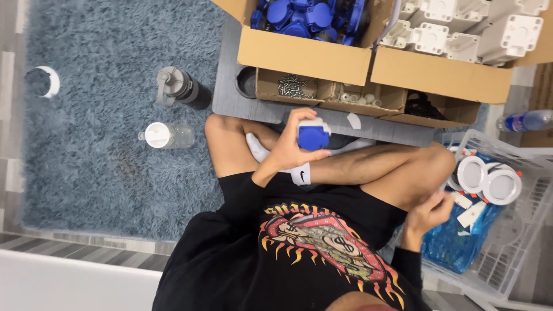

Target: Assembling plastic electrical boxes by inserting components and securing them with a manual screwdriver.

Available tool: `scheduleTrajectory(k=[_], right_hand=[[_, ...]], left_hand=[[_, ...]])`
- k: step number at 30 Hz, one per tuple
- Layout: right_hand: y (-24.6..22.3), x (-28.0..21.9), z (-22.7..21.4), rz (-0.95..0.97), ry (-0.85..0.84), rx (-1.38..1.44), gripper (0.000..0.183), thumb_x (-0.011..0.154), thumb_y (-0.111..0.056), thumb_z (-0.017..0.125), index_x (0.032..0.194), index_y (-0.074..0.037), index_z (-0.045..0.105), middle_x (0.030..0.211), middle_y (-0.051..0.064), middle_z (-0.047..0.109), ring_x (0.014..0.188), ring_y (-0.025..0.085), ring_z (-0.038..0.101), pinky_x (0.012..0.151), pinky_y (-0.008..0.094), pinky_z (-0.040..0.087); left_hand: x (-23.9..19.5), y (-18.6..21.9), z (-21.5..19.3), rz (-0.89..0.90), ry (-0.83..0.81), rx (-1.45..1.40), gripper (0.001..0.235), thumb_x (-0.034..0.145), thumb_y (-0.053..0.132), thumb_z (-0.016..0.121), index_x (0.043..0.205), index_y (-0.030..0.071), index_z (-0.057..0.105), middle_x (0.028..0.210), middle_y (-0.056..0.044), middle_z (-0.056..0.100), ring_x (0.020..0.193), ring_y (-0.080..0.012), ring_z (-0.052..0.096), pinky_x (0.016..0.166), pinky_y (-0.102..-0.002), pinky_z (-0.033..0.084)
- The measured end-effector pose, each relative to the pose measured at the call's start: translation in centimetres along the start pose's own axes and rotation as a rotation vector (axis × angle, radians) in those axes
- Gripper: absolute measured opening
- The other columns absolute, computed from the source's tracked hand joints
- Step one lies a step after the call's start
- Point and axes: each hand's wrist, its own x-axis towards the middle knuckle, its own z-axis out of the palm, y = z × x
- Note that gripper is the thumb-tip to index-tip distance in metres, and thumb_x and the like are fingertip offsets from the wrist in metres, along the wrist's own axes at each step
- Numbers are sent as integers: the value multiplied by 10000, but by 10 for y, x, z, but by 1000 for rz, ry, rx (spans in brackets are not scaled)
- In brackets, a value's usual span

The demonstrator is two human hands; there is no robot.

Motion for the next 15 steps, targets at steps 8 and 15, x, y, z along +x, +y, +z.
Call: scheduleTrajectory(k=[8, 15], right_hand=[[146, -105, -8, 11, 95, -306, 325, 1316, -227, 481, 1117, -20, 633, 937, 245, 607, 846, 455, 617, 896, 483, 515], [139, -98, -20, 32, -527, -615, 333, 1202, -297, 513, 1136, -36, 709, 1045, 243, 671, 990, 450, 652, 980, 482, 540]], left_hand=[[11, -43, 5, 174, 23, 275, 759, 786, 110, 966, 1420, 85, 551, 1382, -155, 579, 1331, -421, 607, 1151, -536, 477], [12, -54, 7, 198, 39, 476, 755, 849, 339, 965, 1475, 129, 598, 1378, -104, 688, 1296, -353, 636, 1046, -501, 552]])
